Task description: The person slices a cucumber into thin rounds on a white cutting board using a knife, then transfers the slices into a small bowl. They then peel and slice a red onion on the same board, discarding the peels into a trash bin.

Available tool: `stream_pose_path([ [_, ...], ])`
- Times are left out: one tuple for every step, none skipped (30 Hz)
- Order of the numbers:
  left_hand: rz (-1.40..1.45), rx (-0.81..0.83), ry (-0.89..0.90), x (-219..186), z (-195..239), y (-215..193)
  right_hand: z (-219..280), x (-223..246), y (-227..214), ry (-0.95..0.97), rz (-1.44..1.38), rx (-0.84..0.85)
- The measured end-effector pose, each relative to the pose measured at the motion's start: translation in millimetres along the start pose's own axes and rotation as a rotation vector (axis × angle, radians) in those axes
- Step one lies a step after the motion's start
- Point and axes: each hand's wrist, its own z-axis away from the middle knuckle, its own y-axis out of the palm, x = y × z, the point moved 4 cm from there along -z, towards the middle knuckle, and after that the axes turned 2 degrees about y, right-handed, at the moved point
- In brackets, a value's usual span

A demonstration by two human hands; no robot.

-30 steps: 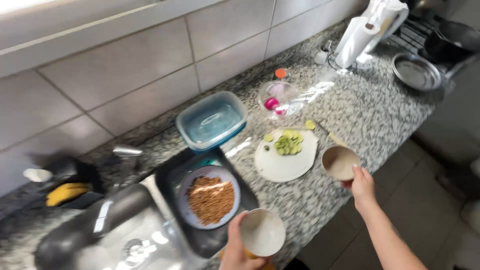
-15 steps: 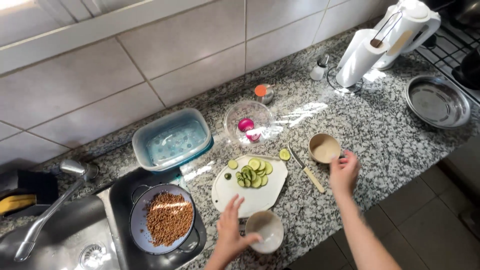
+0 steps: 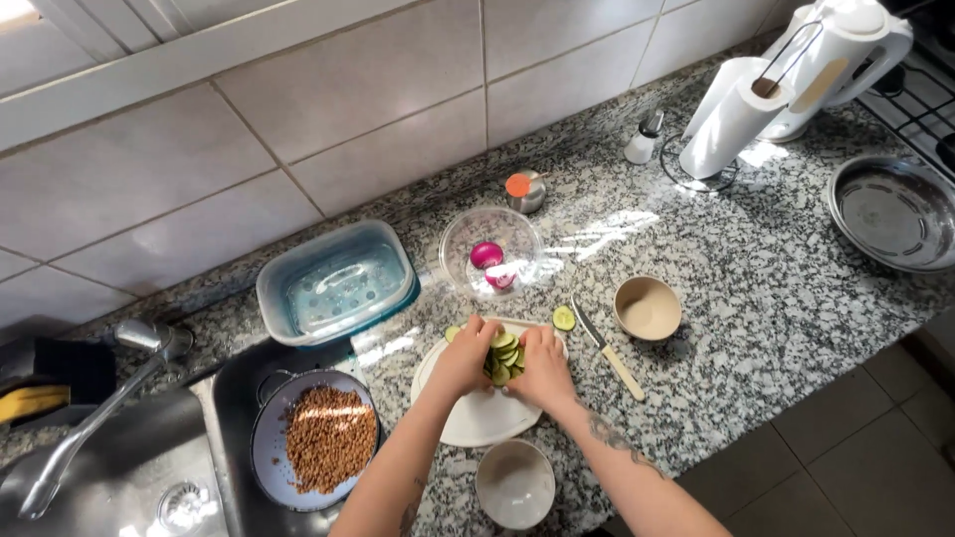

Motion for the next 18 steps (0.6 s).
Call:
stream_pose_path([
  [0.025,-0.025,0.026,1.3,-0.9,-0.4,4.1,4.8,-3.4,-0.010,-0.032,0.049],
  [0.050,-0.051,0.053,3.1,-1.4,-0.7,8.4,9.9,-6.2,-0.021,-0.064,0.099],
  [0.055,-0.045,0.049,5.9,-3.9,2.7,14.1,18.2,-14.2,-0.017,-0.063,0.106],
  [0.081,-0.055,0.060,8.9,-6.0,6.0,19.6,27.5,-21.5,-0.032,-0.124,0.114],
  [0.109,-0.065,0.070,12.2,-7.3,10.0,25.4,37.0,-28.4,-0.047,-0.183,0.123],
  [0.116,-0.060,0.064,13.5,-7.3,10.3,20.4,33.8,-20.4,-0.043,-0.180,0.133],
  [0.160,-0.052,0.060,13.9,-5.7,12.7,17.2,31.0,-13.9,-0.085,-0.187,0.094],
  [0.204,-0.046,0.055,14.6,-3.8,15.6,14.5,27.9,-6.9,-0.126,-0.194,0.056],
  [0.219,-0.031,0.040,18.0,-1.7,20.4,14.3,26.1,-4.1,-0.116,-0.192,0.078],
  [0.225,-0.062,0.052,20.4,0.7,23.7,14.4,24.2,-1.9,-0.112,-0.203,0.083],
  [0.223,-0.101,0.073,22.3,-2.3,22.6,9.7,23.0,-3.3,-0.113,-0.214,0.075],
  [0.230,-0.096,0.067,21.0,-0.4,19.2,9.8,23.5,-4.3,-0.109,-0.212,0.084],
  [0.213,-0.120,0.070,18.8,3.4,16.7,12.2,22.7,-5.0,-0.102,-0.228,0.076],
  [0.195,-0.144,0.074,16.4,7.3,13.9,14.7,22.0,-6.0,-0.095,-0.245,0.068],
  [0.200,-0.144,0.070,13.1,11.6,11.2,18.6,23.1,-8.5,-0.094,-0.242,0.073],
  [0.199,-0.143,0.078,9.1,16.3,8.2,22.9,24.8,-12.2,-0.109,-0.259,0.060],
  [0.198,-0.140,0.084,5.2,22.5,6.0,28.5,26.5,-14.9,-0.122,-0.278,0.049],
  [0.203,-0.138,0.079,-0.3,32.6,5.3,38.6,27.9,-17.9,-0.121,-0.276,0.056],
])
